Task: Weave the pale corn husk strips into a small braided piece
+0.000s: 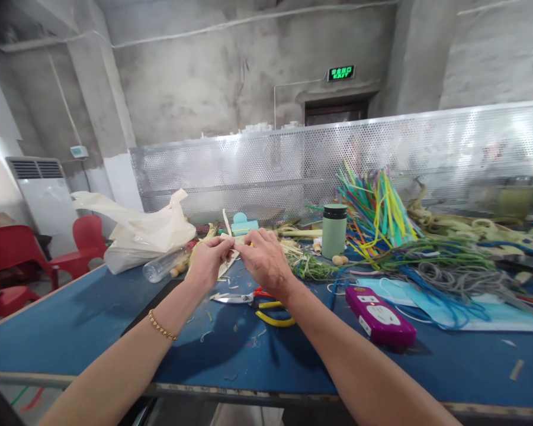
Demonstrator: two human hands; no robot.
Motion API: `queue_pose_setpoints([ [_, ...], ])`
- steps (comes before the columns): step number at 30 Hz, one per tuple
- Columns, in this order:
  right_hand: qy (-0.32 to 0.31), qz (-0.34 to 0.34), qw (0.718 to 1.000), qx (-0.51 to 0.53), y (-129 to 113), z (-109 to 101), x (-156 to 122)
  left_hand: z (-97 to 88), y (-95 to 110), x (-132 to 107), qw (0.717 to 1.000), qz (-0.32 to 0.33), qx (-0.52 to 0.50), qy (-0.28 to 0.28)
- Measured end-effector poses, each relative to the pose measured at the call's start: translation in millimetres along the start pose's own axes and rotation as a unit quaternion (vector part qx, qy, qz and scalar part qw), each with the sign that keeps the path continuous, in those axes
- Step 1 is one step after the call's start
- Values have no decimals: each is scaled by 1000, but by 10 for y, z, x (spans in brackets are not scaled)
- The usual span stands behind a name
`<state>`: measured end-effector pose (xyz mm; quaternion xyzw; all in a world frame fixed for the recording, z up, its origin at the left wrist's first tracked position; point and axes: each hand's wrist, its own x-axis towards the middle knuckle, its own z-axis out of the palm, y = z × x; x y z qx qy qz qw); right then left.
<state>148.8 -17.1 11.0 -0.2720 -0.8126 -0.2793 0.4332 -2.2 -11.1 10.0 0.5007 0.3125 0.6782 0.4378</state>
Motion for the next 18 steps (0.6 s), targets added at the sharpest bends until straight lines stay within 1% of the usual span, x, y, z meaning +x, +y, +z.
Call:
queue_pose_setpoints([
  [2, 28, 36, 997, 67, 8, 34, -2, 3, 7, -11, 999, 12, 48, 9],
  [4, 55, 62, 987, 138, 23, 61, -6, 1, 8, -12, 997, 12, 74, 14],
  [6, 53, 71, 978, 188, 37, 77, -12, 2, 4, -13, 996, 18, 87, 13],
  [8, 32, 92, 973, 209, 46, 91, -20, 11, -2, -19, 995, 25, 92, 11],
  [9, 24, 114, 970, 211, 50, 99, -24, 18, -4, -25, 995, 25, 93, 9],
  [11, 18, 178, 961, 211, 60, 120, -31, 37, -4, -42, 996, 21, 89, 6],
  [13, 25, 246, 944, 220, 73, 146, -31, 57, 2, -62, 996, 17, 84, 0],
  [15, 33, 292, 924, 244, 84, 171, -24, 71, 10, -78, 997, 17, 81, -8],
  [16, 34, 300, 917, 261, 86, 180, -19, 75, 12, -82, 997, 17, 81, -11],
  [18, 26, 292, 909, 295, 82, 185, -10, 74, 11, -80, 997, 14, 76, -10],
])
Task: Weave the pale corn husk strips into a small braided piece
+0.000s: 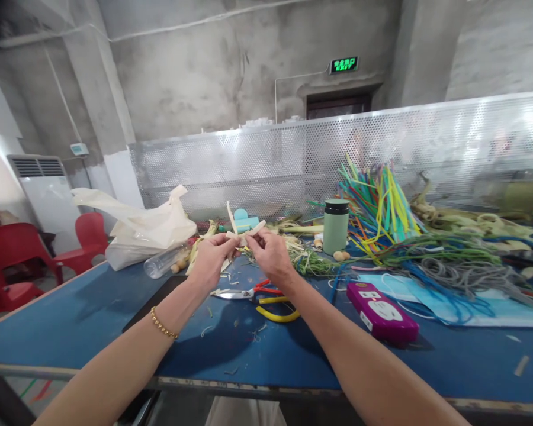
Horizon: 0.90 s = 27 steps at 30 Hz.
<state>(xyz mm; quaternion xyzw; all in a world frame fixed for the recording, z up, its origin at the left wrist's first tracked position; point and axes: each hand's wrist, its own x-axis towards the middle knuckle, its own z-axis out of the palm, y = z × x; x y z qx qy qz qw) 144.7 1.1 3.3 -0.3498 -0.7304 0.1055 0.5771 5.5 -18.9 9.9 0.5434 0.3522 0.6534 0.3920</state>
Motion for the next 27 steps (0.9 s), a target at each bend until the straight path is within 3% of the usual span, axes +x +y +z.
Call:
queue_pose_setpoints([
  [4, -50, -76, 996, -6, -35, -27, -17, -26, -25, 31, 999, -27, -45, 11],
  [8, -75, -208, 968, -122, -47, -95, -44, -45, -42, 48, 995, -59, -81, 4],
  [11, -85, -238, 945, -208, -47, -120, -60, -46, -55, 49, 993, -78, -92, -8],
  [15, -81, -233, 941, -230, -33, -91, -77, -43, -77, 46, 991, -78, -107, -13],
  [19, -71, -202, 965, -148, -13, -44, -76, -30, -77, 29, 990, -74, -117, -28],
  [22, -29, -157, 983, -95, -5, -25, -50, -22, -63, 21, 988, -79, -127, -26],
  [27, -1, -76, 995, -61, 9, -29, -8, -15, -34, 8, 998, -40, -44, -19],
])
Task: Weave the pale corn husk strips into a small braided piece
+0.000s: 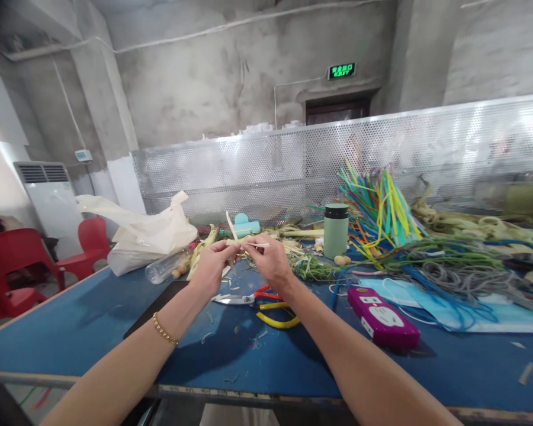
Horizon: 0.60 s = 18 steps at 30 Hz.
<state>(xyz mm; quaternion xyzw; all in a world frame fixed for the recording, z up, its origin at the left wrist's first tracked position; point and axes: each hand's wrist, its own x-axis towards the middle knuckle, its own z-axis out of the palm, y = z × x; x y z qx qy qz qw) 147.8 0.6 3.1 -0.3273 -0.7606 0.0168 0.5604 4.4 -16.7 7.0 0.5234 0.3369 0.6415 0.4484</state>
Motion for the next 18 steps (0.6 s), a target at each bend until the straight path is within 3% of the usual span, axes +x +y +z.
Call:
queue_pose_setpoints([
  [5, 27, 5, 996, -87, 22, -41, 6, 4, 25, -32, 995, 34, 90, -9],
  [9, 51, -8, 995, -91, 47, -107, 51, -23, 16, -15, 995, 30, 88, -33],
  [12, -32, 36, 999, -7, 44, -166, 94, -58, -4, 24, 995, 11, 56, -82],
  [15, -138, 96, 979, 114, 26, -201, 111, -96, -14, 60, 991, -8, 40, -126],
  [18, -154, 127, 966, 165, 18, -206, 104, -133, 1, 80, 985, -12, 56, -162],
])
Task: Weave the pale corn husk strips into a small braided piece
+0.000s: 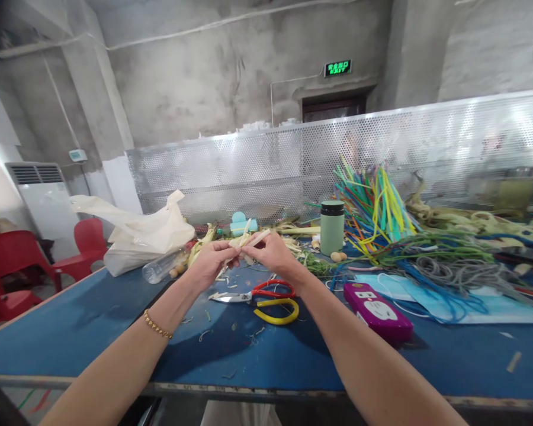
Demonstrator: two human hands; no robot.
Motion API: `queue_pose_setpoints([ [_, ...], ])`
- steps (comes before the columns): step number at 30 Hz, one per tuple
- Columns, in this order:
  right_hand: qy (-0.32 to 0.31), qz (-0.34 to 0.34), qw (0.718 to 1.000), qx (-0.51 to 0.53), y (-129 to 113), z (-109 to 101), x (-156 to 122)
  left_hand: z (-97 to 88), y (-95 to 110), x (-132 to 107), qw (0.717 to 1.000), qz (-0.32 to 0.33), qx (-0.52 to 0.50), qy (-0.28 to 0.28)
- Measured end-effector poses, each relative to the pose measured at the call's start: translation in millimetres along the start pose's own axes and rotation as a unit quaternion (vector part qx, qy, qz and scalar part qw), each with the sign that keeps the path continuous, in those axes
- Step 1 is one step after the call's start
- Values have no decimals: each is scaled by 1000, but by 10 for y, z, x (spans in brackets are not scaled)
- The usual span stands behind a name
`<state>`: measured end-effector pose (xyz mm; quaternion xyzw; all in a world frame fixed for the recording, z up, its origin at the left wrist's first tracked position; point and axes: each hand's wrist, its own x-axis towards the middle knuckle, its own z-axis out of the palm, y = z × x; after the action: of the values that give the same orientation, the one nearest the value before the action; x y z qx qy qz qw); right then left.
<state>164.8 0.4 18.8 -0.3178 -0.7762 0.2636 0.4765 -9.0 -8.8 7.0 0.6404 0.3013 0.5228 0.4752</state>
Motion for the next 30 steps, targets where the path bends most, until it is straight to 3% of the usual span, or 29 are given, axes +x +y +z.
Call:
queue_pose_setpoints([
  [5, 21, 39, 999, -24, -21, 20, -15, -24, 52, -21, 995, 1, 90, -32],
  [10, 27, 73, 997, -20, -63, 74, -24, 20, 71, -31, 988, 33, 150, -1],
  [22, -5, 72, 997, 26, -97, 5, -36, -97, -5, 39, 991, 26, 129, 36],
  [30, -23, 68, 997, 14, -73, 9, -53, -78, 26, 34, 986, 21, 141, 81],
])
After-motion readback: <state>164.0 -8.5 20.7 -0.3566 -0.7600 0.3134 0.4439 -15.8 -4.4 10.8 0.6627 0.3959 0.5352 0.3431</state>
